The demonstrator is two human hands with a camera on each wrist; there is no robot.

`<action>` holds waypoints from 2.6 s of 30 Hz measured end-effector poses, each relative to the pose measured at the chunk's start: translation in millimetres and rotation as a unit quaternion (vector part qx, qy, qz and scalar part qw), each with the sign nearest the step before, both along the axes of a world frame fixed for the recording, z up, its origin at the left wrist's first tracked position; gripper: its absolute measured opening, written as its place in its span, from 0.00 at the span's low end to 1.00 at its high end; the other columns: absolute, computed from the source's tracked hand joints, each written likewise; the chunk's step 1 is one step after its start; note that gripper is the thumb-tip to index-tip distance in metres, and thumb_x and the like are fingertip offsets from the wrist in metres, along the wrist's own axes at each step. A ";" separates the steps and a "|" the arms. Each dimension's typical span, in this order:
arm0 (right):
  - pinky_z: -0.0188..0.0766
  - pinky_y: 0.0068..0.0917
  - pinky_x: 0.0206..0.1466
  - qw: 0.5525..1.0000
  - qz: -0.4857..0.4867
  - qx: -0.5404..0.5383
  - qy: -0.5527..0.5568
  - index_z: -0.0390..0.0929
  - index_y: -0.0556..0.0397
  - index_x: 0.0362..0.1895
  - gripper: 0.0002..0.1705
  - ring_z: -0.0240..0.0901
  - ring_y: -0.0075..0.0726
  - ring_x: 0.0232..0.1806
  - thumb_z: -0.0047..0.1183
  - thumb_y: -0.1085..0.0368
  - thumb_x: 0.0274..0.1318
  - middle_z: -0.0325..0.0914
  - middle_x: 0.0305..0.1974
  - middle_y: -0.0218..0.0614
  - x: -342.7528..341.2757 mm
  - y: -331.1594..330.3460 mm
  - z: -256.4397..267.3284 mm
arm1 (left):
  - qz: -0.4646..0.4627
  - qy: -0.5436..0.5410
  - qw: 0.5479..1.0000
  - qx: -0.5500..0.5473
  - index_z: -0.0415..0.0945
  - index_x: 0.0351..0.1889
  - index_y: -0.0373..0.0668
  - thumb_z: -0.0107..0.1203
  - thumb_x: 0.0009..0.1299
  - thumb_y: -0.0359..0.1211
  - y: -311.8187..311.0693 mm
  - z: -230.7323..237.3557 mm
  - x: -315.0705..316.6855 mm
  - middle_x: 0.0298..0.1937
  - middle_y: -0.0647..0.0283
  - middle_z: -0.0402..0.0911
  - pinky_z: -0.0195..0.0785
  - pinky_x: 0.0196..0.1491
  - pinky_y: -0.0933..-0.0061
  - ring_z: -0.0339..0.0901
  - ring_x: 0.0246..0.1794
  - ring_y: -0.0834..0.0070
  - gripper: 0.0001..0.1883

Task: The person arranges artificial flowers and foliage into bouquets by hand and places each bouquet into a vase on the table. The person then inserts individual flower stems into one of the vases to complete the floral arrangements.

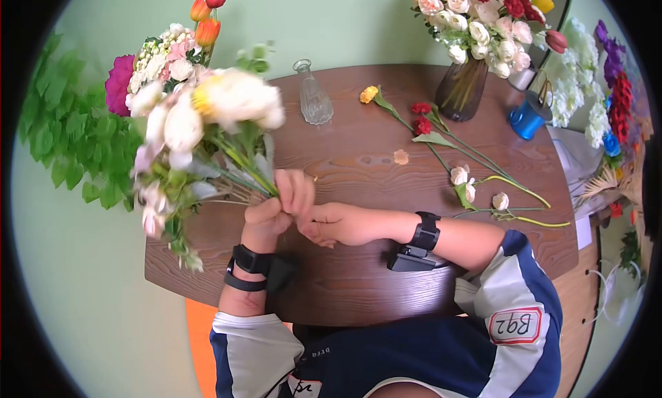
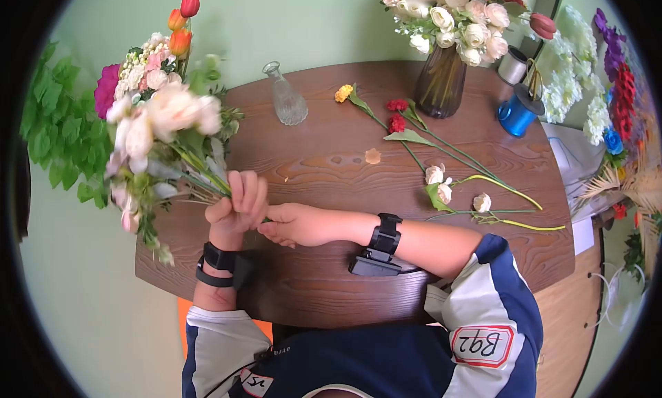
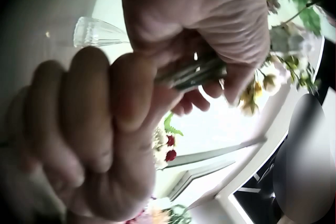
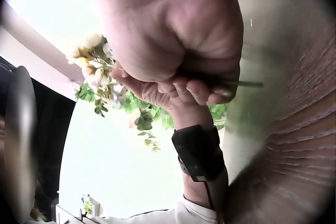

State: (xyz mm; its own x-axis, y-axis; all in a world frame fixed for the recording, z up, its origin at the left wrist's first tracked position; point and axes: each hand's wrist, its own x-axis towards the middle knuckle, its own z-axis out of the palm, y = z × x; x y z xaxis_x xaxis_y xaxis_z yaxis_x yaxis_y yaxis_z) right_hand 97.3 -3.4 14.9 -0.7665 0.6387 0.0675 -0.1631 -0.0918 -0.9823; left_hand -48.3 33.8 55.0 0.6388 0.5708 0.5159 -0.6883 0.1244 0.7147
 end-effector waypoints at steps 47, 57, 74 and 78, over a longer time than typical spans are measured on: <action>0.48 0.17 0.14 0.926 -0.287 0.205 -0.135 0.61 0.55 0.27 0.06 0.53 0.13 0.11 0.43 0.76 0.43 0.58 0.12 0.25 78.6 21.0 68.4 | -0.660 -0.501 -0.280 -0.486 0.68 0.47 0.40 0.48 0.67 0.33 77.3 -198.7 -108.8 0.42 0.64 0.71 0.67 0.43 0.76 0.70 0.42 0.74 0.12; 0.62 0.25 0.18 0.802 -0.320 0.491 -0.112 0.68 0.55 0.28 0.04 0.65 0.33 0.12 0.48 0.73 0.44 0.64 0.13 0.35 58.3 1.8 67.0 | -0.645 -0.446 -0.504 -0.362 0.68 0.47 0.40 0.47 0.66 0.32 78.1 -215.3 -87.8 0.41 0.64 0.71 0.66 0.45 0.75 0.70 0.42 0.74 0.13; 0.62 0.32 0.20 0.775 -0.302 0.541 -0.123 0.68 0.57 0.24 0.04 0.65 0.45 0.16 0.50 0.72 0.46 0.64 0.16 0.40 44.1 -13.2 51.0 | -0.556 -0.275 -0.770 -0.147 0.67 0.48 0.40 0.46 0.66 0.31 64.6 -154.9 -46.4 0.41 0.65 0.71 0.66 0.45 0.74 0.70 0.43 0.75 0.13; 0.64 0.34 0.21 0.760 -0.309 0.560 -0.116 0.68 0.57 0.23 0.05 0.68 0.45 0.18 0.49 0.71 0.49 0.66 0.16 0.40 39.1 -20.5 50.7 | -0.485 0.004 -0.874 0.017 0.71 0.39 0.39 0.51 0.63 0.27 43.0 -63.2 -39.5 0.36 0.64 0.76 0.66 0.37 0.71 0.73 0.33 0.73 0.07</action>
State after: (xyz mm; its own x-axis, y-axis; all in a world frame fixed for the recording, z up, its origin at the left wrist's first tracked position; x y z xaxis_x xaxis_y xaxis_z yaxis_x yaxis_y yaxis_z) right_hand 136.4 -23.9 65.6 -0.4188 0.5232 0.7422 0.3546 0.8467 -0.3967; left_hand -87.8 76.8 -8.3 -0.1572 0.8573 0.4903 -0.4864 -0.4992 0.7171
